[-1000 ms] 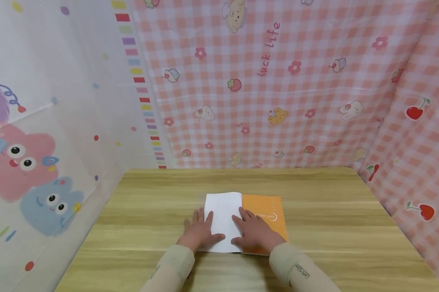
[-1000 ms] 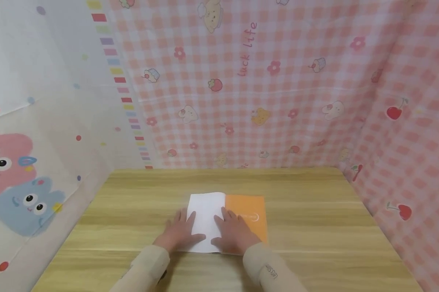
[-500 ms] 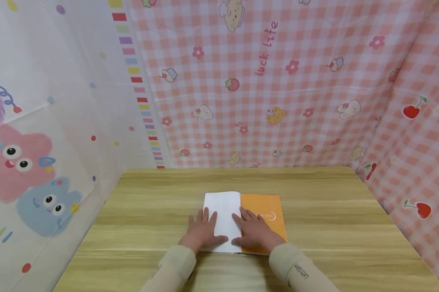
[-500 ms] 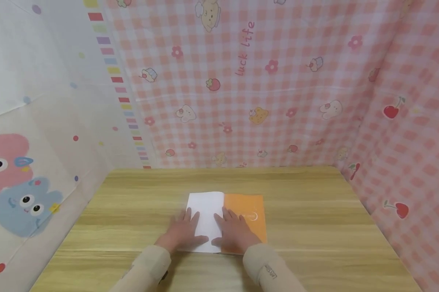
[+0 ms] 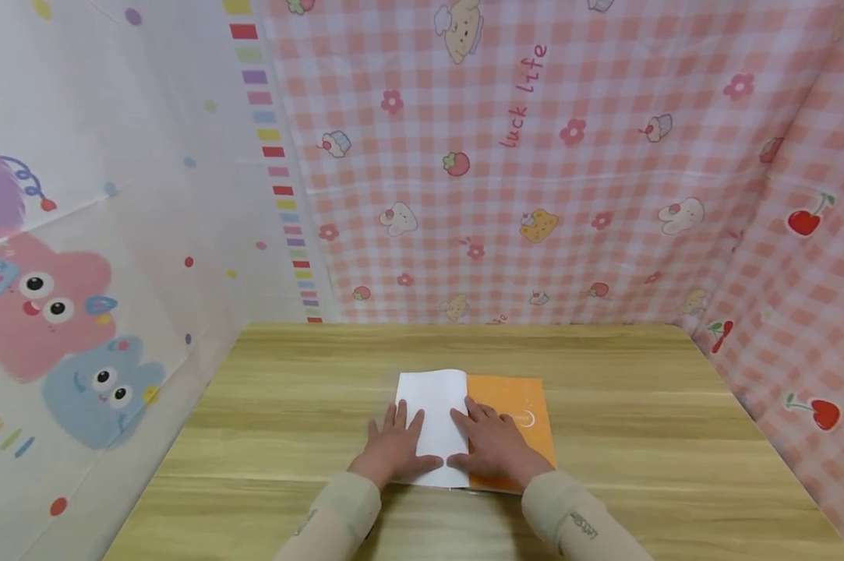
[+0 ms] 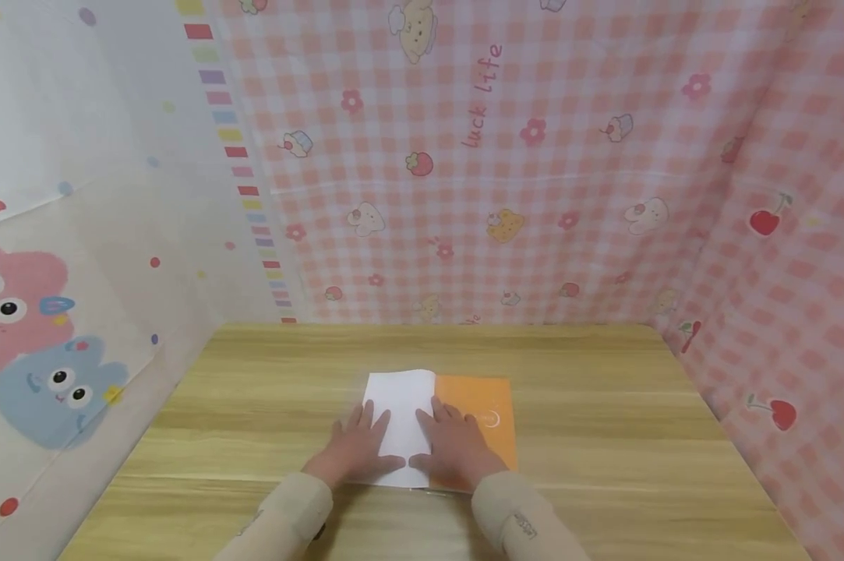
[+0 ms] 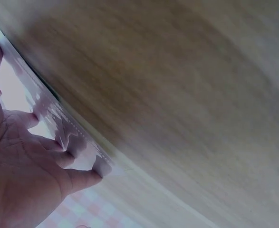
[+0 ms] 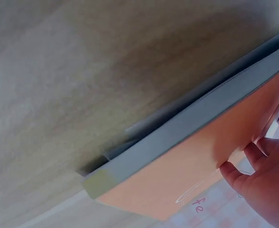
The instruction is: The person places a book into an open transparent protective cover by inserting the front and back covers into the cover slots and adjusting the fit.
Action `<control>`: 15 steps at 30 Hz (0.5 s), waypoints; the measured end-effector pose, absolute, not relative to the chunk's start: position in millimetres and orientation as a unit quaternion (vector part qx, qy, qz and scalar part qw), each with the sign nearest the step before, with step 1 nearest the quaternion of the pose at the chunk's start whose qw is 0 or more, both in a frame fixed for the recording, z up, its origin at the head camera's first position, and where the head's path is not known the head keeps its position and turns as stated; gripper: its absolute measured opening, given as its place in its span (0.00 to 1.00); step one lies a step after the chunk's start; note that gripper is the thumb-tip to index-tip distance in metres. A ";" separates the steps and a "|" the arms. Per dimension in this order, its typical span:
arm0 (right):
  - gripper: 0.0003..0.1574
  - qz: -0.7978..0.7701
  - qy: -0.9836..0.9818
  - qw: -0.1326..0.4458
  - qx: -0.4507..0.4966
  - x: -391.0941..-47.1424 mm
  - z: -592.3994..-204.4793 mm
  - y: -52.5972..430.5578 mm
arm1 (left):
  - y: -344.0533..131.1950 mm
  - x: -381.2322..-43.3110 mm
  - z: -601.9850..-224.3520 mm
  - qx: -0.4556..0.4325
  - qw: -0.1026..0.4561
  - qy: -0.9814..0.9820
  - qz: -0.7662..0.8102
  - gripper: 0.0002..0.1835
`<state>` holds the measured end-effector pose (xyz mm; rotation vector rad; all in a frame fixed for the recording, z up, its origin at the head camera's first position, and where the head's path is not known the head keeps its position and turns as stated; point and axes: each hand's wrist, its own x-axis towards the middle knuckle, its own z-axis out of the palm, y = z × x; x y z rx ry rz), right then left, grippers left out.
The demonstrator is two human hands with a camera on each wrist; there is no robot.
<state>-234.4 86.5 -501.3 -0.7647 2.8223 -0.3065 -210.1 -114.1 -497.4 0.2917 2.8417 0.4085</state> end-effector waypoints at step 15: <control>0.47 -0.165 0.958 0.055 -0.229 -221.5 -510.7 103.0 | -114.5 -210.5 -503.5 0.106 0.118 0.975 0.154 0.48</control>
